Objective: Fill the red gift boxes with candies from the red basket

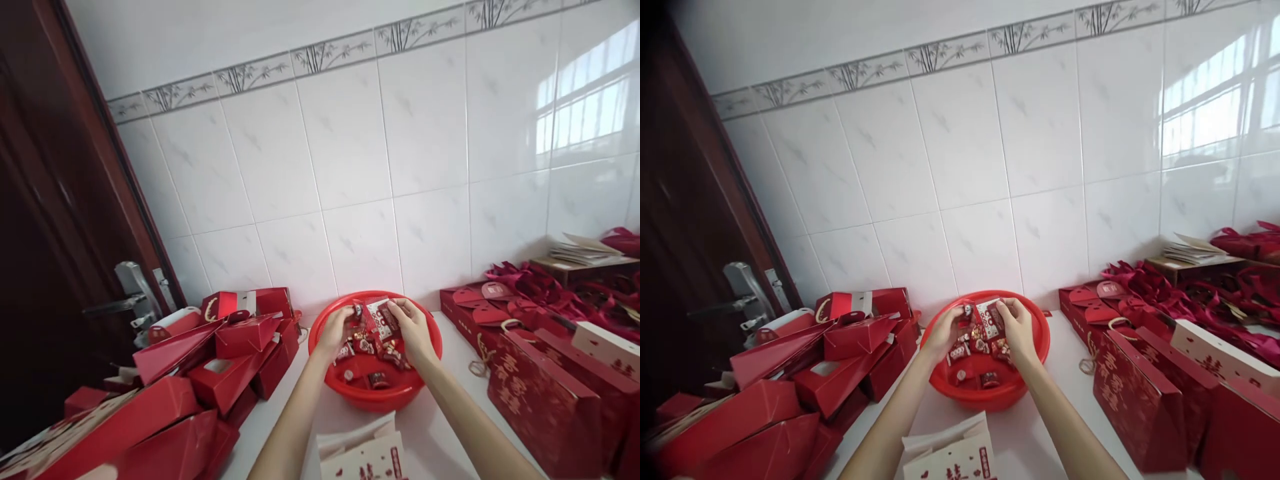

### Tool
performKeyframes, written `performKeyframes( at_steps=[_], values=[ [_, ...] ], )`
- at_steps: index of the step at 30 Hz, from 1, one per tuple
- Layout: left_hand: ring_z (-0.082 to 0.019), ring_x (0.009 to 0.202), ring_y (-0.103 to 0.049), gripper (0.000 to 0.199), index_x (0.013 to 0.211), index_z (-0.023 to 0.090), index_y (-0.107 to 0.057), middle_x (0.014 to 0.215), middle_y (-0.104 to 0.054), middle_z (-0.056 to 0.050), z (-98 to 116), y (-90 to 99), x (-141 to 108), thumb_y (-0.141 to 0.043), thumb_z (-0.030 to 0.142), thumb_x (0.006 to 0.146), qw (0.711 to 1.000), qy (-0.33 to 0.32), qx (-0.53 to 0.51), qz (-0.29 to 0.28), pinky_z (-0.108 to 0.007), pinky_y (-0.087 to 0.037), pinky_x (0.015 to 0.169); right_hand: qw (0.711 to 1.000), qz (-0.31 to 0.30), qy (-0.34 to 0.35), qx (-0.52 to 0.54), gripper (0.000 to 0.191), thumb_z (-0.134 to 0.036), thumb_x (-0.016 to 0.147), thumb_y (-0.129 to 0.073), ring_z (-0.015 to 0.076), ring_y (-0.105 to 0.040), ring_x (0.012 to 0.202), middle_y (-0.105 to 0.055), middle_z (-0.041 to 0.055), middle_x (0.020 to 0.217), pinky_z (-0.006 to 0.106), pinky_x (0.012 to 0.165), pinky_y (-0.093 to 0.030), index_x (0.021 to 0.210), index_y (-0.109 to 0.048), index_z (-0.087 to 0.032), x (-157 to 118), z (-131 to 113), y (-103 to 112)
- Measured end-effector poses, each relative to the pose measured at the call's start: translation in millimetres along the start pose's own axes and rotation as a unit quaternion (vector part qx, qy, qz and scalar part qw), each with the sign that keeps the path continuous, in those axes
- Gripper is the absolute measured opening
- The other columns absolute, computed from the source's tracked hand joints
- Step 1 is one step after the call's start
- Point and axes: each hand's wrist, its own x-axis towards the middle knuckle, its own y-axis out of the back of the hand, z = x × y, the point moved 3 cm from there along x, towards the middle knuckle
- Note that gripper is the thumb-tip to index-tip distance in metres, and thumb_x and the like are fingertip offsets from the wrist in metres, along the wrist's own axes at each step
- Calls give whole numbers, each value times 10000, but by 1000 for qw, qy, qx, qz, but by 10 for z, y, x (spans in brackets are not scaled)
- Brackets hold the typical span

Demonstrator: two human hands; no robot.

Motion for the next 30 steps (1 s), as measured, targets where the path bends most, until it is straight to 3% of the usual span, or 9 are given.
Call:
performKeyframes(
  at_steps=[2,5,7,9,15,20,26,30],
  values=[
    [-171,713,-633,350,839,172,-654,750,-673,-59,81,49,-145,-516,491,877,994,8,-106,12,-294,-525,708,999,-11,-9,32,382,-561,671,-739,202,-639,662,-699,30,761,314,603,-524,772,-590,-224,-27,-89,-22],
    [-137,613,-616,252,830,167,-651,693,-665,-42,145,70,-358,-691,416,830,948,59,-314,-3,-253,-523,632,998,-48,-12,39,368,-556,683,-750,195,-624,677,-686,11,773,304,625,-514,794,-605,-236,-73,-208,-61],
    [-117,552,-595,267,848,168,-659,670,-665,-27,174,64,-464,-769,405,794,926,68,-372,-12,-227,-503,571,997,-80,8,-5,344,-556,733,-718,192,-607,674,-668,11,751,304,636,-501,797,-614,-235,-109,-269,-89],
    [-104,511,-572,337,863,173,-661,644,-659,-16,182,55,-529,-813,454,755,922,55,-384,-6,-209,-474,521,992,-99,40,-69,320,-545,775,-679,199,-599,681,-656,15,729,309,647,-487,812,-622,-232,-149,-311,-111],
    [-87,491,-540,517,914,187,-660,667,-658,9,72,14,-576,-855,580,640,934,22,-356,26,-198,-449,487,953,-164,87,-240,285,-472,883,-522,215,-596,662,-675,26,739,331,639,-462,932,-689,-246,-278,-348,-179],
    [-109,539,-578,540,942,185,-627,696,-658,-4,43,15,-628,-752,659,715,962,1,-269,41,-200,-461,499,937,-180,95,-285,288,-426,881,-501,244,-663,798,-734,55,849,346,727,-490,864,-710,-228,-343,-379,-186],
    [-128,565,-568,498,1029,206,-578,687,-583,21,173,-12,-731,-613,663,836,985,-44,-154,58,-204,-424,461,922,-237,63,-300,399,-525,948,-469,179,-568,626,-673,32,715,293,585,-428,798,-657,-206,-410,-390,-201],
    [-116,550,-523,461,1051,205,-553,682,-531,30,222,-25,-784,-548,640,900,989,-71,-115,66,-202,-403,454,928,-251,40,-272,420,-585,918,-544,171,-581,632,-670,32,715,280,567,-431,804,-656,-197,-445,-408,-216]
  ],
)
